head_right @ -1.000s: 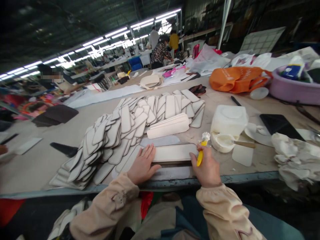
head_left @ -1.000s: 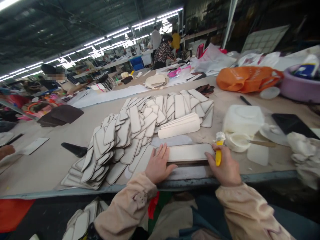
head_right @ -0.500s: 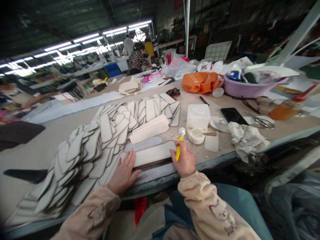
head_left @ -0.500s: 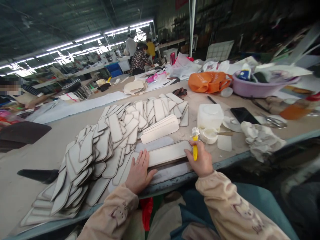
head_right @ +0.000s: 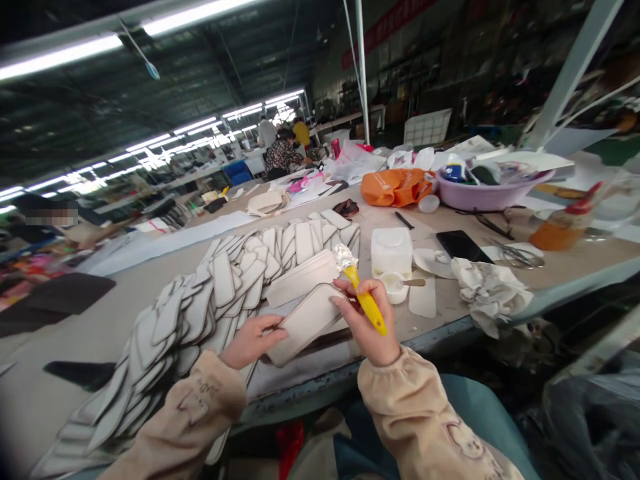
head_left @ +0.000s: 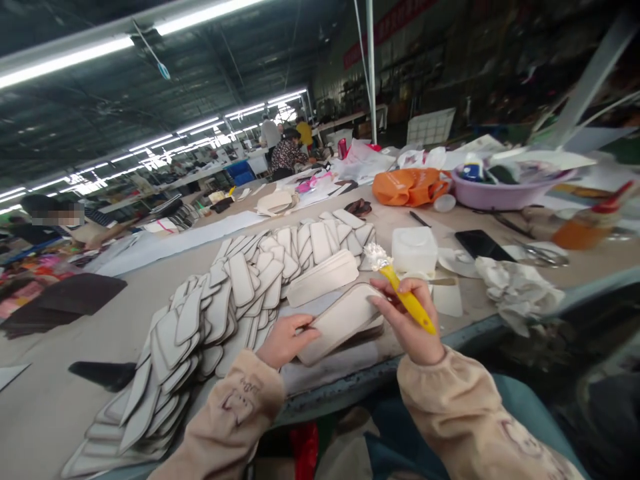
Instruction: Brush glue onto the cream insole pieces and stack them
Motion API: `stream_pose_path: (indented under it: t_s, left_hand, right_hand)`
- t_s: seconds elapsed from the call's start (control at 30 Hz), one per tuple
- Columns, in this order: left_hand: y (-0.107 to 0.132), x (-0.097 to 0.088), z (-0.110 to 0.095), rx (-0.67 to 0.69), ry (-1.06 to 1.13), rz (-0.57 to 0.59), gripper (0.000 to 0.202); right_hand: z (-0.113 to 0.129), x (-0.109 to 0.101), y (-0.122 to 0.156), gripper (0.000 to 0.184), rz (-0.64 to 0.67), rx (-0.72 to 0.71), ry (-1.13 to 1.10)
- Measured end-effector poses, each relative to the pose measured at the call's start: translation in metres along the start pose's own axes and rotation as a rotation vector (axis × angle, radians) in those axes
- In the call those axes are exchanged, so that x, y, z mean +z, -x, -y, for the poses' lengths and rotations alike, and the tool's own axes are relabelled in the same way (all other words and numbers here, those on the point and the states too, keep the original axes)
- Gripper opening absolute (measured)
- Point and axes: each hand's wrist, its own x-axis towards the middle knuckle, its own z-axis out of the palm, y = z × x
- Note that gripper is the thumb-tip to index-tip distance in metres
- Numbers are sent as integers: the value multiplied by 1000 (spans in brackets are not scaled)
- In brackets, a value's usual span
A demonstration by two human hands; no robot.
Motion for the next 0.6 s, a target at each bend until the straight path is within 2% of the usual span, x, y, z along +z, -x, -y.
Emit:
stream_pose_path:
  t_s: [0.1, 0.23, 0.33, 0.43, 0.5, 0.6]
  left_hand:
    - [5, 12, -17, -194, 236, 44, 27]
    - [27, 40, -24, -312, 485, -2, 31]
    - [46, 61, -26, -427, 795, -4, 29]
    - [63, 80, -32, -551, 1096, 73, 29]
    - [74, 91, -37, -623, 1193, 141, 37]
    - [86, 103, -41, -657, 1232, 182, 44]
  right_hand:
    - [1, -6, -5, 36, -27, 32, -26]
    - [-8, -13, -5, 32, -60, 66, 55]
    - [-13, -15, -2, 30, -36, 63, 90]
    - [-15, -16, 0, 29, -15, 58, 99]
    - [-16, -17, 0, 29, -13, 53, 107]
    - [-19, -20, 0, 28, -7, 53, 151]
